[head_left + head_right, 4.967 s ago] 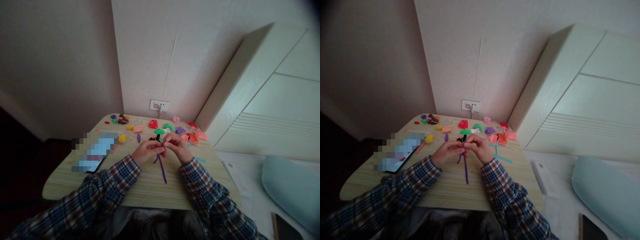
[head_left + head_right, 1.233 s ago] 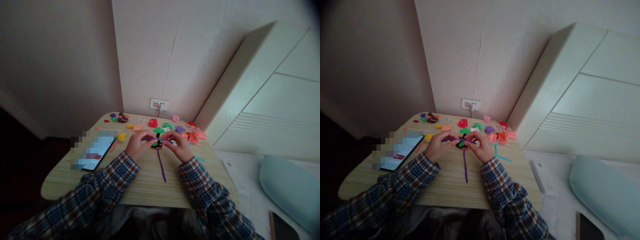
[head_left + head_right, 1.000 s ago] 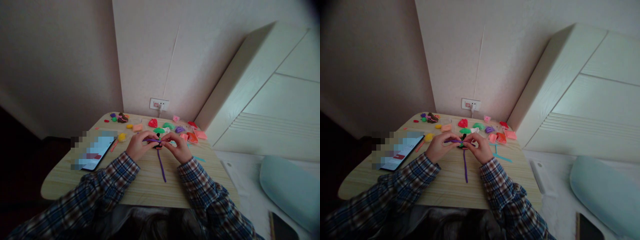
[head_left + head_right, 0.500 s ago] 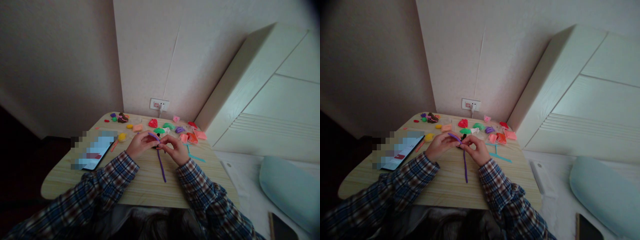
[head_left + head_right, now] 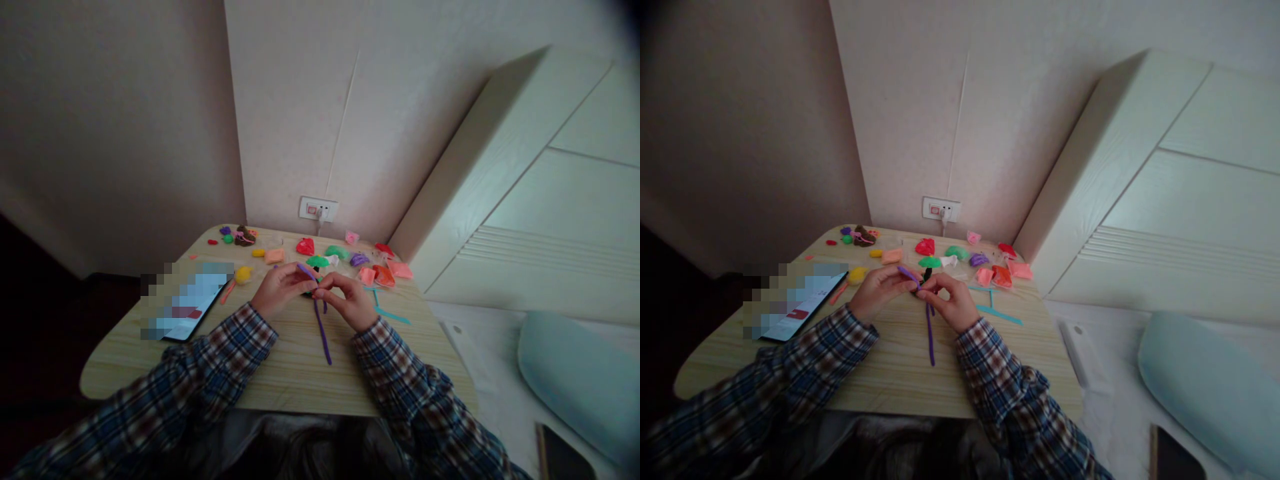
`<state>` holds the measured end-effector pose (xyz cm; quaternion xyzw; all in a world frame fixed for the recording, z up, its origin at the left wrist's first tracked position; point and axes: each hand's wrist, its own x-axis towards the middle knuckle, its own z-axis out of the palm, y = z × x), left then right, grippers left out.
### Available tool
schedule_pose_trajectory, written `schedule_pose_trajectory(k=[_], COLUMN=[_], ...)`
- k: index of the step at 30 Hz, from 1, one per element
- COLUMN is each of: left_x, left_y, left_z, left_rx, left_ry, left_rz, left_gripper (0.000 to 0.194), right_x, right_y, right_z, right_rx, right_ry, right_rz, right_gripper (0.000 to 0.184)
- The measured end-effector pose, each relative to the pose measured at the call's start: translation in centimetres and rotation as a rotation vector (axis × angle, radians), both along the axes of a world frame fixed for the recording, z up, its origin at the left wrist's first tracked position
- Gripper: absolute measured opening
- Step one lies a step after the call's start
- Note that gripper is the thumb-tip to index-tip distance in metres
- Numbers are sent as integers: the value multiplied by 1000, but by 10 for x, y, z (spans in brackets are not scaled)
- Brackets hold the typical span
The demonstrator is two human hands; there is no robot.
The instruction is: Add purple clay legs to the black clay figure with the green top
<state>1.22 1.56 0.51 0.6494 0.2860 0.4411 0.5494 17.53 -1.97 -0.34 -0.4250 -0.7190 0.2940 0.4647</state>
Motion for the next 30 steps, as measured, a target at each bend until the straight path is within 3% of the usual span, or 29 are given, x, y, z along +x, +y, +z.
schedule_pose_trajectory(k=[10,20,30], left_x=[-1,-3,-1], left_y=[1,1,0], left_z=[3,2,2], left_rx=[25,21,31], left_ry=[-16,-61,-82], left_rz=[29,40,12], left_gripper=[16,16,14], right_x=[-1,-3,-4], right_y=[-1,-5,-4], right_z=[-1,3,3], right_rx=[-2,-56,-4], right_ry=[12,59,-12], right_rz=[26,145,52], right_gripper=[27,28,28])
